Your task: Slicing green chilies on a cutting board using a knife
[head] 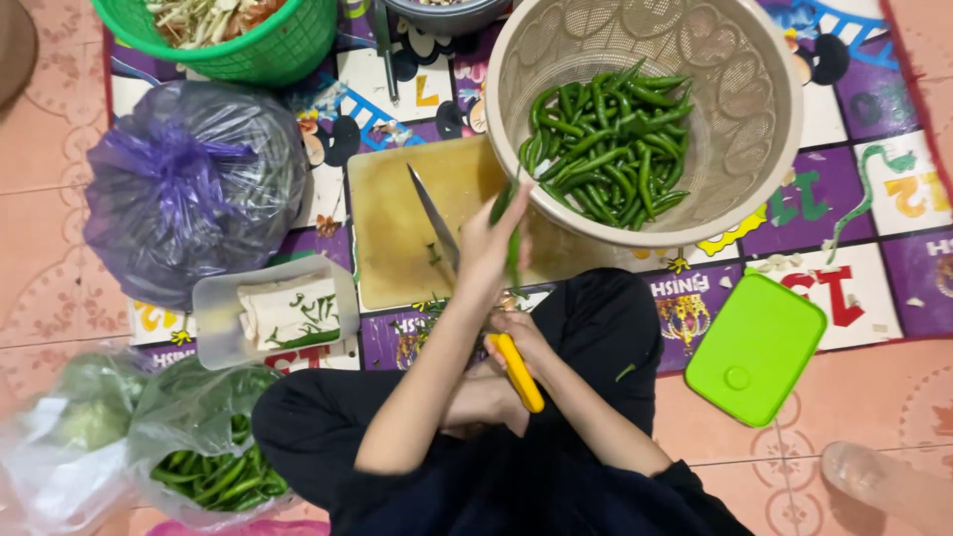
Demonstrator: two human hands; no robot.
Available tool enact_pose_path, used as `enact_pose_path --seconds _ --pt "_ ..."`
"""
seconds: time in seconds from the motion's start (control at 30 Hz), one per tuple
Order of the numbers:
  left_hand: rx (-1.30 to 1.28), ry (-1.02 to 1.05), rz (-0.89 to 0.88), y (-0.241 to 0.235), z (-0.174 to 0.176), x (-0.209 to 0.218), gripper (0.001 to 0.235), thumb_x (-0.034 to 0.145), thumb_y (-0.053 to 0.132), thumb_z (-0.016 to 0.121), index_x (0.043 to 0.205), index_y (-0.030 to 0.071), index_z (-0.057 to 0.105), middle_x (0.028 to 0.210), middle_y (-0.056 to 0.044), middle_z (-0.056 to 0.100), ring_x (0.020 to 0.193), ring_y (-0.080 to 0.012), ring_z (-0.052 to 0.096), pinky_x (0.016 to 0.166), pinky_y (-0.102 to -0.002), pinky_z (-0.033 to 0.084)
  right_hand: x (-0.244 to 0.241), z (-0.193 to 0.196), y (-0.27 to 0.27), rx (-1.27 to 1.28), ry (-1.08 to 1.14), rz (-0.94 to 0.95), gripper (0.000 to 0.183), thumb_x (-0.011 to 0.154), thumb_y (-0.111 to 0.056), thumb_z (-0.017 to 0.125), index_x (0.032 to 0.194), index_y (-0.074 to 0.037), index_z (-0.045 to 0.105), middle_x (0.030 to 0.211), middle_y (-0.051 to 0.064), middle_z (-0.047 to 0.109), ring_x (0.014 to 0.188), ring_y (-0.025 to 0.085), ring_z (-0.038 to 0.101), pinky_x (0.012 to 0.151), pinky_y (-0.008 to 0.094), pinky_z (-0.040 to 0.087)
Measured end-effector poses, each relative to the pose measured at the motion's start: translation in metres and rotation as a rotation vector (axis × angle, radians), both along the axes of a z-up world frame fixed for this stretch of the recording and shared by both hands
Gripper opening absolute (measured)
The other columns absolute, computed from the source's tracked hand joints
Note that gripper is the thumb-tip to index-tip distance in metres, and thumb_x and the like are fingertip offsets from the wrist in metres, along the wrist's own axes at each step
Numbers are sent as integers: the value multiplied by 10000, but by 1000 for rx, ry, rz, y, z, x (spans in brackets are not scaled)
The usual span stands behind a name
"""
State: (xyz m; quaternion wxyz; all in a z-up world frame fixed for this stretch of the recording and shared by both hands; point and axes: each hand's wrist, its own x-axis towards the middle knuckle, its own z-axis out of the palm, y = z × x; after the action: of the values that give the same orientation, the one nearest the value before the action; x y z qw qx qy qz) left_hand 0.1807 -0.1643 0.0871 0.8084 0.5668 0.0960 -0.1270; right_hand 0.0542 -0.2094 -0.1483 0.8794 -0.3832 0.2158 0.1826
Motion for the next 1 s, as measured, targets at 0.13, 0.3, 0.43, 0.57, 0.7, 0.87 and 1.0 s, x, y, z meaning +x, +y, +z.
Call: enact_pose_path --seconds 0.13,0.3,0.43,0.57,0.7,0.87,1.0 --pt "126 50 127 80 -46 -52 322 940 91 712 1209 -59 619 687 -100 569 366 -124 523 276 -229 433 3 14 -3 59 -65 25 342 962 -160 598 1170 110 620 525 249 582 282 290 557 277 379 468" --pt "165 261 336 150 -128 -88 258 845 57 793 1088 16 719 701 -186 722 476 -186 694 371 -227 530 -7 30 -5 68 -323 -93 536 866 -139 740 1380 -57 613 552 328 584 304 356 574 303 354 491" --pt "139 226 317 145 -114 -100 317 779 -28 822 1073 -95 725 821 -250 731 625 -270 750 511 -288 618 -7 86 -1 132 -382 -13 697 800 -230 819 1381 72 580 554 333 581 307 331 570 308 340 497" --pt "95 105 245 139 -94 -102 291 734 -82 858 1004 -100 750 814 -294 733 658 -328 758 527 -351 650 1 105 0 153 -465 37 877 730 -265 873 1443 90 505 577 328 601 309 310 580 283 343 496" --pt "111 9 188 138 -89 -105 264 717 -98 870 959 -89 767 778 -279 742 649 -305 762 517 -331 652 10 109 0 157 -521 97 865 739 -201 870 1463 76 486 560 324 599 287 308 558 256 339 481" --pt "263 -171 151 140 -64 -106 221 671 -97 870 866 -26 796 725 -168 713 613 -230 727 474 -275 632 11 113 -3 122 -522 137 814 734 -147 863 1414 125 509 521 307 588 274 305 571 263 346 484" --pt "302 -164 137 137 -59 -109 283 636 -55 908 897 15 825 710 -142 709 565 -159 685 451 -266 630 8 125 -1 31 -547 126 805 706 -88 879 1380 171 525 516 275 592 294 279 600 290 337 511"
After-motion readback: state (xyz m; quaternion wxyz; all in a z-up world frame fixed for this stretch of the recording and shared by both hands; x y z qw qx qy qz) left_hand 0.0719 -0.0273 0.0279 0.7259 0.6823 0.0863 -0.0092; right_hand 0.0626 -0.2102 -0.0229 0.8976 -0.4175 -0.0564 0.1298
